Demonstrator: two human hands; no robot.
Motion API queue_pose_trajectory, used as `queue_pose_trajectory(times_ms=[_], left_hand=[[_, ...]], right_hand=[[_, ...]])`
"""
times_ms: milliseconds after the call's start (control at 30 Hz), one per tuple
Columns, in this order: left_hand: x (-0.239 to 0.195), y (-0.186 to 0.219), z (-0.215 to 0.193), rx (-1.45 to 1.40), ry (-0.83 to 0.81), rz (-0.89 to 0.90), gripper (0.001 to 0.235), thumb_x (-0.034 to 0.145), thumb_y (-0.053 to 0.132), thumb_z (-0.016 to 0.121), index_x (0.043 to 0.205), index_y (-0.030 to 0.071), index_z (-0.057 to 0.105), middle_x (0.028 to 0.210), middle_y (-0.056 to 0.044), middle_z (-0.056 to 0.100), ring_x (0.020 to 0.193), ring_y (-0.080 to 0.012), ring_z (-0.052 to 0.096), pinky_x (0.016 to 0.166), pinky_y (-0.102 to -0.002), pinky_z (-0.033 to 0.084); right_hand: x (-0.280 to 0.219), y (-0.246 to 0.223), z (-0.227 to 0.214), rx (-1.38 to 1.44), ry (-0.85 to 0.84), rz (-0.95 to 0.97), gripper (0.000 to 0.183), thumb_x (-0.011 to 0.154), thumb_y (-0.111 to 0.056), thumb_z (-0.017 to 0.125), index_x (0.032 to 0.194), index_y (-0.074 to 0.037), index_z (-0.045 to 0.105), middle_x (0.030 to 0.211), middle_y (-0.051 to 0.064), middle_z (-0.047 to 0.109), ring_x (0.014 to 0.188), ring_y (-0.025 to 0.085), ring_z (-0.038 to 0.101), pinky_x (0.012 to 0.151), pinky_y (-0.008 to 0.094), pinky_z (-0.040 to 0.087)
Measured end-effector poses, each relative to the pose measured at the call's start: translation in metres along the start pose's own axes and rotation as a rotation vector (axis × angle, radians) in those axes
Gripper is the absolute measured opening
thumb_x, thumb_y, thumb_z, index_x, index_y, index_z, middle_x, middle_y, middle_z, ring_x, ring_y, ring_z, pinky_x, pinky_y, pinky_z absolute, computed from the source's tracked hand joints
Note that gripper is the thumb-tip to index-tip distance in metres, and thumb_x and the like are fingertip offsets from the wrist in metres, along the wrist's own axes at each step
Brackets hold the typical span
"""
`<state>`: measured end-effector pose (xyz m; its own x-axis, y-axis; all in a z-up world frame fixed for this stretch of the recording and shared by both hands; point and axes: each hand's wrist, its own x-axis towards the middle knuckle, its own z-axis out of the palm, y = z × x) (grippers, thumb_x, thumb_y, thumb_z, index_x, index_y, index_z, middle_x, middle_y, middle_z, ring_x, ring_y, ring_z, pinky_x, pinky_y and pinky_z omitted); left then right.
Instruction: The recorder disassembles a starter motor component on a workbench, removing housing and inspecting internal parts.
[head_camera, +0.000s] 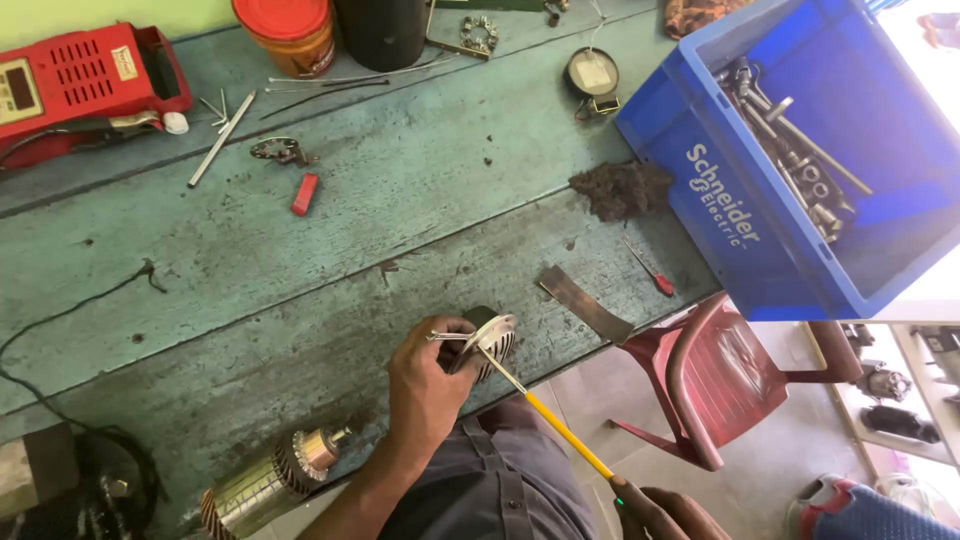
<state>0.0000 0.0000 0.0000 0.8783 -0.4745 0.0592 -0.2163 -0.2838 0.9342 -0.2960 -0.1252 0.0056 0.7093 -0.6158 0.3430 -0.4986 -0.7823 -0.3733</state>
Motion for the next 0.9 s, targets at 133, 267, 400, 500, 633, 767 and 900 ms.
queue_pose_trajectory(times_ms=[133, 267, 400, 500, 633, 767, 900], left_hand=[[0.001, 0.001, 0.000, 0.021, 0.001, 0.009, 0.035, 0.068, 0.008, 0.090, 0.095, 0.005, 0.069, 0.090, -0.009, 0.071, 0.075, -0.0233, 0.071, 0.066, -0.036, 0.056], [0.004, 0.002, 0.003, 0.013, 0.019, 0.029, 0.035, 0.069, 0.009, 0.089, 0.097, 0.005, 0.068, 0.092, -0.008, 0.072, 0.078, -0.0227, 0.073, 0.067, -0.036, 0.056], [0.004, 0.002, 0.005, 0.046, -0.001, -0.002, 0.035, 0.069, 0.009, 0.090, 0.096, 0.005, 0.069, 0.089, -0.009, 0.072, 0.075, -0.0228, 0.072, 0.065, -0.035, 0.055], [0.004, 0.004, 0.005, -0.002, -0.012, -0.042, 0.034, 0.070, 0.008, 0.088, 0.097, 0.005, 0.068, 0.091, -0.008, 0.072, 0.074, -0.0209, 0.073, 0.064, -0.033, 0.058], [0.005, 0.006, 0.004, -0.003, -0.035, -0.109, 0.032, 0.070, 0.009, 0.088, 0.096, 0.005, 0.069, 0.090, -0.007, 0.072, 0.071, -0.0205, 0.073, 0.063, -0.033, 0.058], [0.006, 0.007, 0.002, 0.023, -0.038, -0.055, 0.033, 0.069, 0.009, 0.089, 0.095, 0.006, 0.069, 0.091, -0.008, 0.072, 0.073, -0.0217, 0.073, 0.065, -0.034, 0.057], [0.008, 0.009, -0.003, -0.007, -0.078, -0.022, 0.036, 0.069, 0.006, 0.087, 0.100, 0.006, 0.069, 0.093, -0.009, 0.072, 0.076, -0.0230, 0.073, 0.067, -0.035, 0.057]], right_hand=[[0.010, -0.001, -0.005, -0.032, 0.013, -0.062, 0.029, 0.067, -0.009, 0.085, 0.092, -0.023, 0.081, 0.067, 0.001, 0.069, 0.058, 0.017, 0.069, 0.057, 0.032, 0.057], [0.025, -0.001, -0.010, -0.049, -0.008, -0.080, 0.025, 0.067, -0.009, 0.086, 0.088, -0.024, 0.082, 0.062, 0.000, 0.066, 0.054, 0.015, 0.068, 0.054, 0.031, 0.055], [0.045, -0.013, -0.022, -0.141, -0.065, -0.087, 0.021, 0.067, -0.013, 0.087, 0.085, -0.024, 0.083, 0.063, 0.000, 0.067, 0.056, 0.015, 0.070, 0.057, 0.032, 0.059], [0.053, -0.011, -0.028, -0.126, -0.121, -0.118, 0.021, 0.068, -0.014, 0.086, 0.086, -0.024, 0.083, 0.063, -0.002, 0.069, 0.055, 0.013, 0.071, 0.056, 0.030, 0.060], [0.074, -0.017, -0.042, -0.148, -0.219, -0.135, 0.022, 0.070, -0.013, 0.083, 0.088, -0.025, 0.084, 0.065, -0.003, 0.071, 0.059, 0.014, 0.073, 0.060, 0.030, 0.061], [0.084, -0.012, -0.048, -0.187, -0.333, -0.312, 0.027, 0.072, -0.015, 0.076, 0.095, -0.027, 0.082, 0.070, -0.004, 0.074, 0.069, 0.013, 0.076, 0.069, 0.032, 0.062], [0.093, -0.001, -0.042, 0.135, -0.849, 0.698, 0.039, 0.078, -0.025, 0.090, 0.115, -0.026, 0.079, 0.060, 0.008, 0.078, 0.062, 0.012, 0.081, 0.068, 0.028, 0.060]])
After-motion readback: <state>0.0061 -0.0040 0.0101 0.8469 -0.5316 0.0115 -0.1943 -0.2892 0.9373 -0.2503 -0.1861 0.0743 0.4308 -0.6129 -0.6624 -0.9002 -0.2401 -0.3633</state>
